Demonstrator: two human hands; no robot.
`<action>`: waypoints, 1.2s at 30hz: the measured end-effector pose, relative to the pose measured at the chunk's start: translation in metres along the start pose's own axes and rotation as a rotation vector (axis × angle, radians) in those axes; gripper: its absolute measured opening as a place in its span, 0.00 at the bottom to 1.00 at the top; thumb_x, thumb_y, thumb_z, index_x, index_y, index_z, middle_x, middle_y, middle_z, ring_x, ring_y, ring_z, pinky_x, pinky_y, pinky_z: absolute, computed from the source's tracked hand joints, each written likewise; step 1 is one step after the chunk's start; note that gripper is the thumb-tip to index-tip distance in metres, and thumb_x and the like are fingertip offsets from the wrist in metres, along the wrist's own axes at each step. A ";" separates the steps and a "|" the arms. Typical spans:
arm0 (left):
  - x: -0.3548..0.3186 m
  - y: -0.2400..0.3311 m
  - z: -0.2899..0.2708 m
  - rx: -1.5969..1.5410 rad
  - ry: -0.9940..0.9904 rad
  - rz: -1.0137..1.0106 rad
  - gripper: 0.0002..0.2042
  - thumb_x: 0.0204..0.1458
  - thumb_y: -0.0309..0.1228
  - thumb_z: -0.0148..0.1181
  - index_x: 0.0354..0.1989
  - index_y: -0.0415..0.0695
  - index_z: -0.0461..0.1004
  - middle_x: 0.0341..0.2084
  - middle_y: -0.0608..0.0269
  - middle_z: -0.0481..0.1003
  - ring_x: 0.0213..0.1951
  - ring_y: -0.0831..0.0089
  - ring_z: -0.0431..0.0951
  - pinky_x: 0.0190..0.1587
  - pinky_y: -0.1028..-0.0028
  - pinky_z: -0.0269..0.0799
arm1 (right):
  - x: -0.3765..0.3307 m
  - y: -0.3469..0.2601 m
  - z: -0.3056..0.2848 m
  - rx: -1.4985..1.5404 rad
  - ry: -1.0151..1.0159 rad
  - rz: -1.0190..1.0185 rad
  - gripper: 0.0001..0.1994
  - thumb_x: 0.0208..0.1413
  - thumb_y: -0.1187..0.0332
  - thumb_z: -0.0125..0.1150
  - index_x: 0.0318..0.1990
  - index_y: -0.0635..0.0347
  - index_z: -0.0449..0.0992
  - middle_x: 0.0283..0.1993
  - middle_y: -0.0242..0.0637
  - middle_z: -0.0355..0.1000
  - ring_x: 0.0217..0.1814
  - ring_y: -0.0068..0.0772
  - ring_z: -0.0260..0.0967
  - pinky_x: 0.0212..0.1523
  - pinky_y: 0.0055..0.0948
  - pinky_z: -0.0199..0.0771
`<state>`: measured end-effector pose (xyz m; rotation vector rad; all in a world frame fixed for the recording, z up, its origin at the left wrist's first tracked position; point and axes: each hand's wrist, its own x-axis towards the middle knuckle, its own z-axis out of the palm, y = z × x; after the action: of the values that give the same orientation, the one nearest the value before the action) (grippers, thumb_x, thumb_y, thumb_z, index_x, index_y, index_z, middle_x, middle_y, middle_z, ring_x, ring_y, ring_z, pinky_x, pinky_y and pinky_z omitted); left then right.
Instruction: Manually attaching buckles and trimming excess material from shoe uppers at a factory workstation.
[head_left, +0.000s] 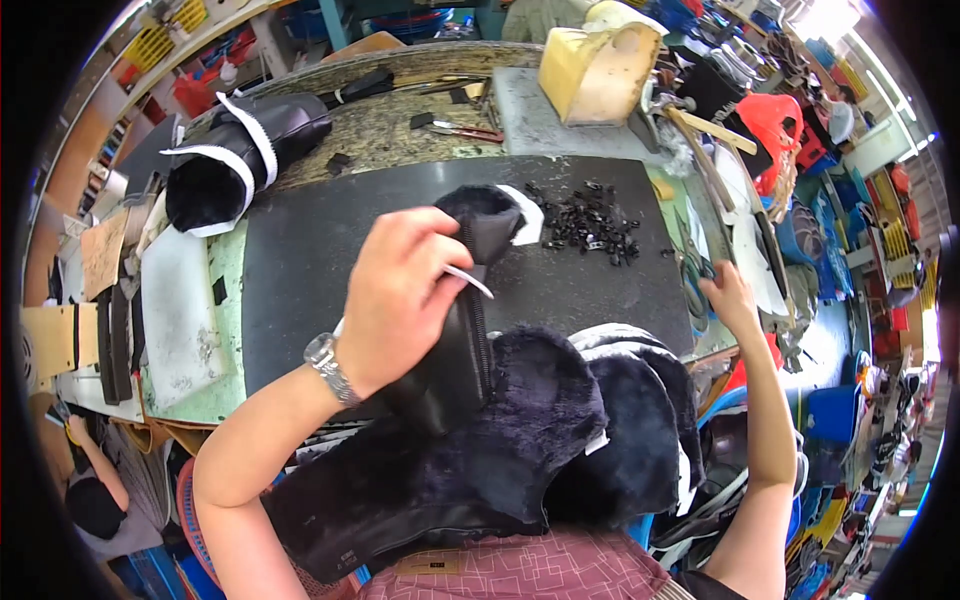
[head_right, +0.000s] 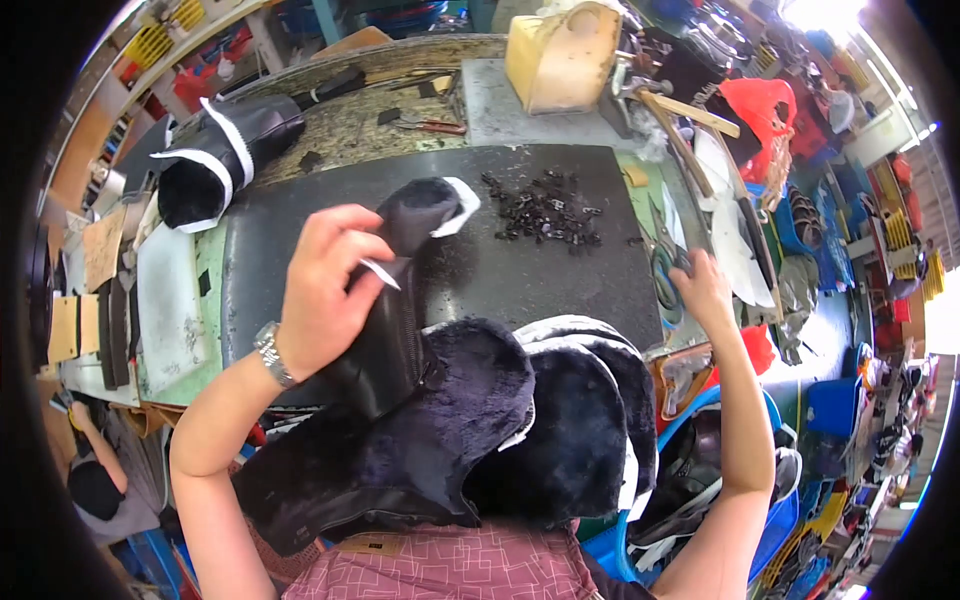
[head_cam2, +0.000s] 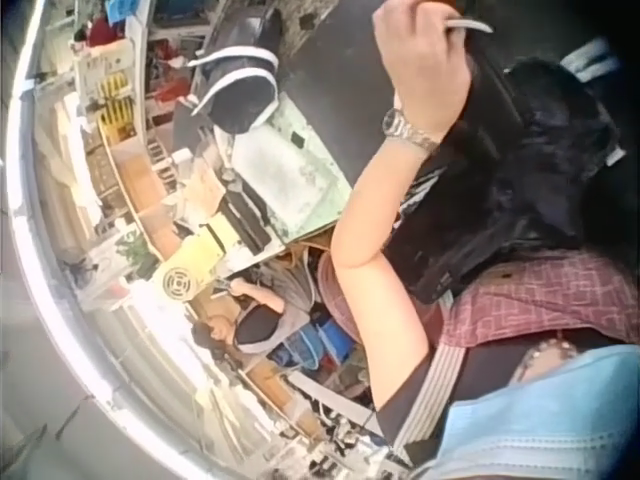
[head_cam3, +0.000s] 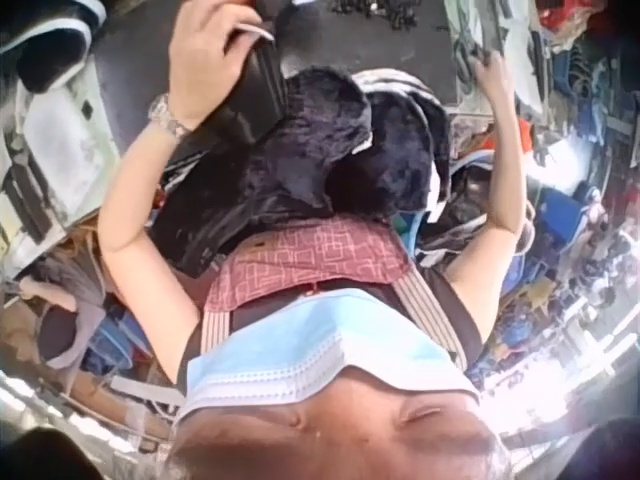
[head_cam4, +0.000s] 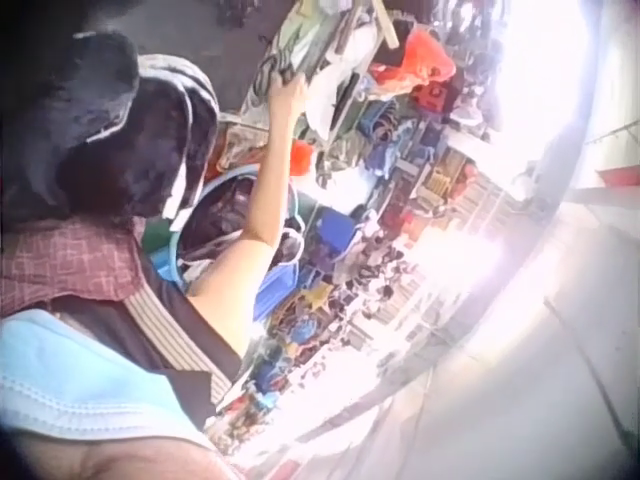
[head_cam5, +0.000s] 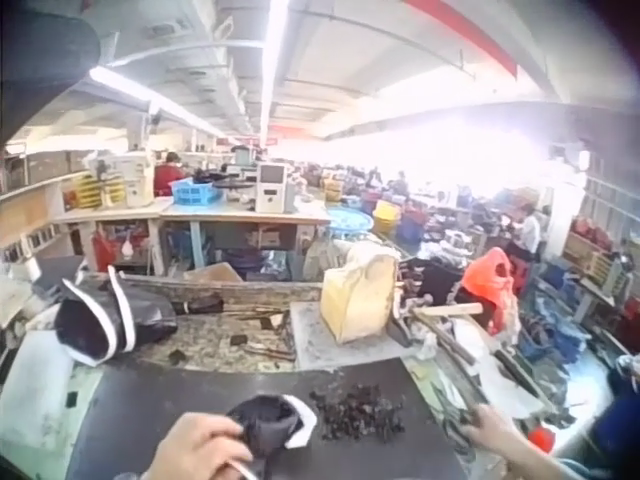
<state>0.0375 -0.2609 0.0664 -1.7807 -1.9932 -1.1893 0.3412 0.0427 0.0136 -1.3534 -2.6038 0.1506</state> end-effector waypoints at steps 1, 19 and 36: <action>0.002 0.004 0.004 -0.042 -0.055 0.023 0.09 0.34 0.26 0.63 0.24 0.43 0.69 0.32 0.63 0.70 0.39 0.62 0.68 0.39 0.69 0.64 | 0.003 0.015 0.001 -0.028 -0.175 0.070 0.18 0.38 0.61 0.60 0.35 0.64 0.70 0.29 0.47 0.69 0.34 0.47 0.68 0.35 0.37 0.67; 0.003 0.016 0.019 -0.517 0.125 -0.570 0.06 0.41 0.24 0.62 0.30 0.38 0.77 0.22 0.63 0.72 0.23 0.78 0.72 0.27 0.79 0.66 | -0.001 -0.159 -0.072 0.284 -0.246 -0.703 0.24 0.27 0.60 0.70 0.34 0.64 0.71 0.29 0.43 0.67 0.31 0.47 0.66 0.32 0.34 0.66; -0.002 0.010 0.018 -0.637 0.093 -0.612 0.07 0.43 0.26 0.62 0.30 0.37 0.77 0.20 0.65 0.71 0.24 0.81 0.67 0.27 0.81 0.62 | 0.019 -0.204 -0.082 0.148 -0.494 -0.822 0.24 0.35 0.50 0.64 0.31 0.63 0.72 0.26 0.50 0.69 0.32 0.52 0.67 0.32 0.42 0.66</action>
<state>0.0531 -0.2503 0.0575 -1.2829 -2.3524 -2.2519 0.1862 -0.0593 0.1334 -0.1234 -3.2209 0.5794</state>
